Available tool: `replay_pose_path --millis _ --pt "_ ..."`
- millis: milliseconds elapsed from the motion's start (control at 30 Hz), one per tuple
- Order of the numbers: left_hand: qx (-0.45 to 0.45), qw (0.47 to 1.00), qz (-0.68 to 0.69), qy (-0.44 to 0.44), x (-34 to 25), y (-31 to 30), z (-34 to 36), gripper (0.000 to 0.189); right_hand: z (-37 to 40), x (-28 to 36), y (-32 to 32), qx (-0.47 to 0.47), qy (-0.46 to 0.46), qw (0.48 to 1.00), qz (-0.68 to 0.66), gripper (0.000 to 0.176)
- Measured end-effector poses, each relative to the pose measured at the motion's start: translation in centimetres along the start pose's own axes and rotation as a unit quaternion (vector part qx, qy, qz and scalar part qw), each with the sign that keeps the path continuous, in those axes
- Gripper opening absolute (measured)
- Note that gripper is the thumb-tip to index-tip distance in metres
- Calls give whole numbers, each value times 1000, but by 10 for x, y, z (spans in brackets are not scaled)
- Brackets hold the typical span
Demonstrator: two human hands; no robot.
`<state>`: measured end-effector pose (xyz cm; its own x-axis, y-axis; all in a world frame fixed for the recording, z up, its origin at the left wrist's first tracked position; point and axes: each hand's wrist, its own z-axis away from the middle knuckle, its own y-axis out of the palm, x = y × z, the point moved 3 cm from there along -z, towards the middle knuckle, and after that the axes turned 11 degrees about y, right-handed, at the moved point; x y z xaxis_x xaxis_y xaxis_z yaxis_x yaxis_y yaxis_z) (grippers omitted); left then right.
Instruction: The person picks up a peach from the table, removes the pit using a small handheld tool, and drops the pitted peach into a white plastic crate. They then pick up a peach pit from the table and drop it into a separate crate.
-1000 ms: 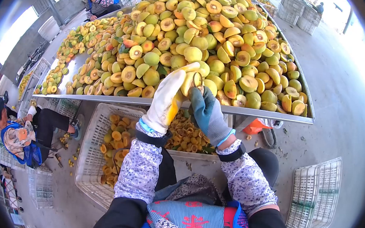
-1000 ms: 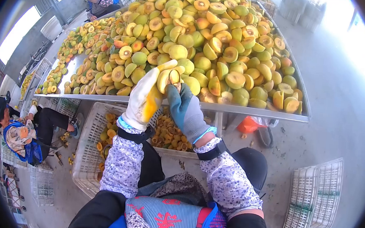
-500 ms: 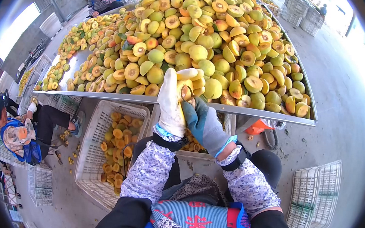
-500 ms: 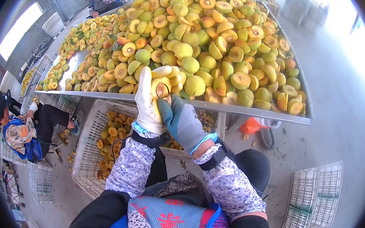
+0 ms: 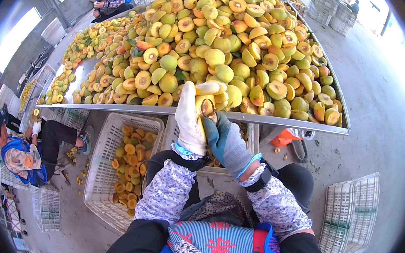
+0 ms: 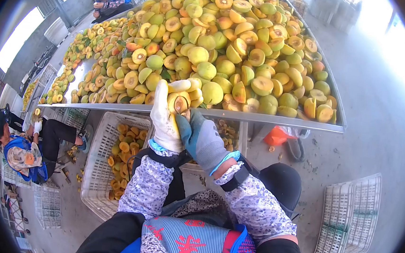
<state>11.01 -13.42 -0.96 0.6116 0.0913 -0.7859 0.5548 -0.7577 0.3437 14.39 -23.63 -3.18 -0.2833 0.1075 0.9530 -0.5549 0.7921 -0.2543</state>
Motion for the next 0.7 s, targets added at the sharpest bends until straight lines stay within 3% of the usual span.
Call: replay_pose_path --millis 67,133,200,267,367,400,500,533,633,700 --pt "11 979 -156 130 1 -3 -3 50 2 0 -1 8 -6 1000 -4 38" --pt "-19 984 -138 115 2 -3 -1 51 2 0 -2 39 11 999 7 32" --pt "-83 987 109 -78 -15 17 -1 54 3 -2 -2 52 14 998 11 33" --pt "-48 988 102 -106 -8 10 -1 54 3 -8 -2 49 5 999 7 43" --pt "14 976 87 -199 -12 3 -10 54 7 -8 -5 121 82 987 -66 36" --pt "36 967 82 -237 -15 4 -12 55 8 -5 -9 183 165 966 -86 39" --pt "65 974 13 -217 -21 2 -14 55 5 -17 -11 183 114 976 -9 39" --pt "65 977 9 -201 -16 -1 -14 54 7 -15 -10 164 85 982 -39 43" --pt "74 969 32 -235 -11 -3 -14 54 15 13 -20 237 211 939 -133 47" --pt "19 963 108 -244 -7 0 -8 53 15 11 -20 269 278 910 -151 49"
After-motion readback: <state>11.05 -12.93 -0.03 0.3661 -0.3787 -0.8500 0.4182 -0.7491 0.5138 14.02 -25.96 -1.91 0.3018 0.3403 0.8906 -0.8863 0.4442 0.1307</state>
